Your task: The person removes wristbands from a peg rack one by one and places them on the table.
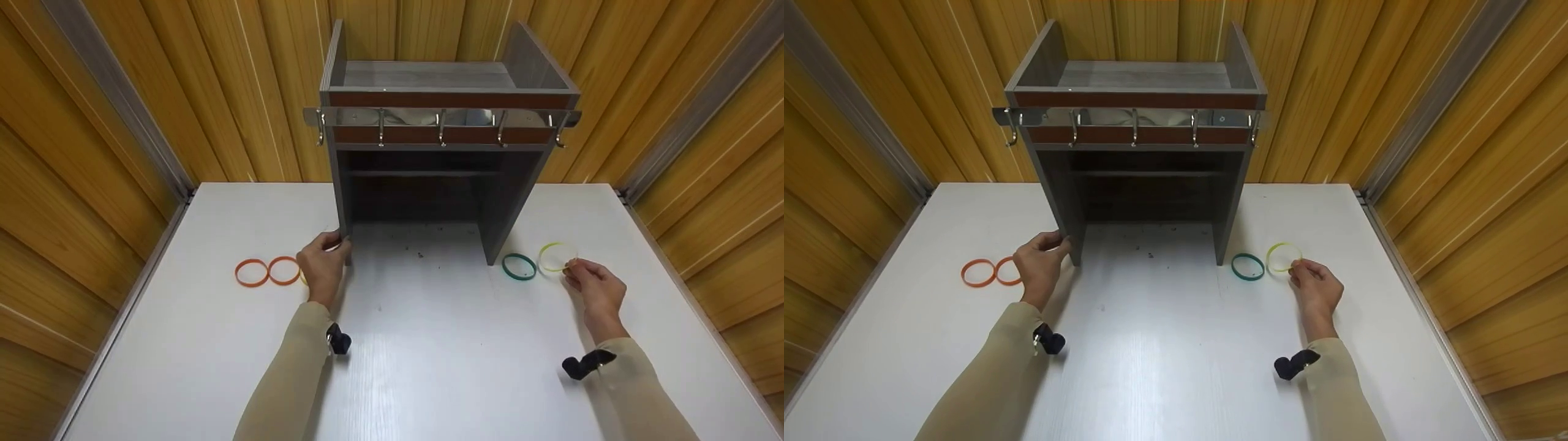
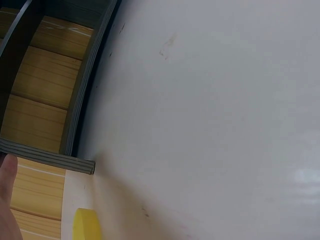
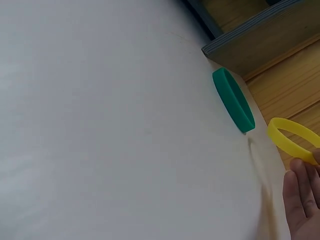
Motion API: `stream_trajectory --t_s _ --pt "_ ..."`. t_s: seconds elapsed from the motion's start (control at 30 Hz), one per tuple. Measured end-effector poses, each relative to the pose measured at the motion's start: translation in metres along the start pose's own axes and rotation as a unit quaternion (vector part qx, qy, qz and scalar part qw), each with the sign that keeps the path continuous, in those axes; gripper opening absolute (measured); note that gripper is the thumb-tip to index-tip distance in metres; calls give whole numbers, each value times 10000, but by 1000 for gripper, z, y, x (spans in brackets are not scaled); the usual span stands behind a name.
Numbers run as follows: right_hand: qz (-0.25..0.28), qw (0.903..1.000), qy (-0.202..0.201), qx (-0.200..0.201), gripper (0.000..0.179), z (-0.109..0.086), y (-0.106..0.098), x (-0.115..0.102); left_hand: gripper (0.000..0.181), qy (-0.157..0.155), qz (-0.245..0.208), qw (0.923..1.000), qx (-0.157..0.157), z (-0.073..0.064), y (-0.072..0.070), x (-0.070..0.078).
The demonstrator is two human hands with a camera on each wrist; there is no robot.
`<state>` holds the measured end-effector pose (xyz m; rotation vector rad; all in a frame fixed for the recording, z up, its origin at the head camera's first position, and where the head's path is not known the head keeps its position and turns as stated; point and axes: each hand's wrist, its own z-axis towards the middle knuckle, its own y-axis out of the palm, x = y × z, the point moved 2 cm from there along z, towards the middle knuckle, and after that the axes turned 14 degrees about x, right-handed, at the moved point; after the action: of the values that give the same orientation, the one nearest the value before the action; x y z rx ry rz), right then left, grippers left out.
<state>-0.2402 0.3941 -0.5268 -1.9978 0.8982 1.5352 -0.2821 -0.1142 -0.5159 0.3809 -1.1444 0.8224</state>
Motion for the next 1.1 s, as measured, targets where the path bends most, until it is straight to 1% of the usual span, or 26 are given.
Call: stream_trajectory --t_s 0.17,0.27,0.5,0.6,0.67,0.77,0.87,0.93,1.1 --pt "-82 9999 147 23 21 2 -2 8 14 30 7 10000 18 -1 -2 0" --pt "-191 9996 195 -37 21 3 -1 11 14 61 21 10000 40 0 -2 -1" --pt "-916 9950 62 -403 34 6 1 12 12 149 38 9999 19 3 -1 -2" --pt "-1295 9902 -65 -516 37 8 2 11 11 199 58 9998 -4 4 0 -2" --pt "-1657 9842 -227 -589 40 9 4 9 10 213 76 9997 -19 4 1 -2" --pt "-2281 9699 -542 -656 45 11 3 9 10 176 94 9998 -63 3 2 -2" --pt "-2711 9569 -800 -660 47 11 3 8 11 196 52 9997 -125 3 4 -1" --pt "-2878 9509 -933 -653 47 11 2 8 11 244 25 9996 -150 4 4 0" --pt "-3014 9438 -1196 -633 45 12 1 5 11 353 41 9990 -253 5 5 2"
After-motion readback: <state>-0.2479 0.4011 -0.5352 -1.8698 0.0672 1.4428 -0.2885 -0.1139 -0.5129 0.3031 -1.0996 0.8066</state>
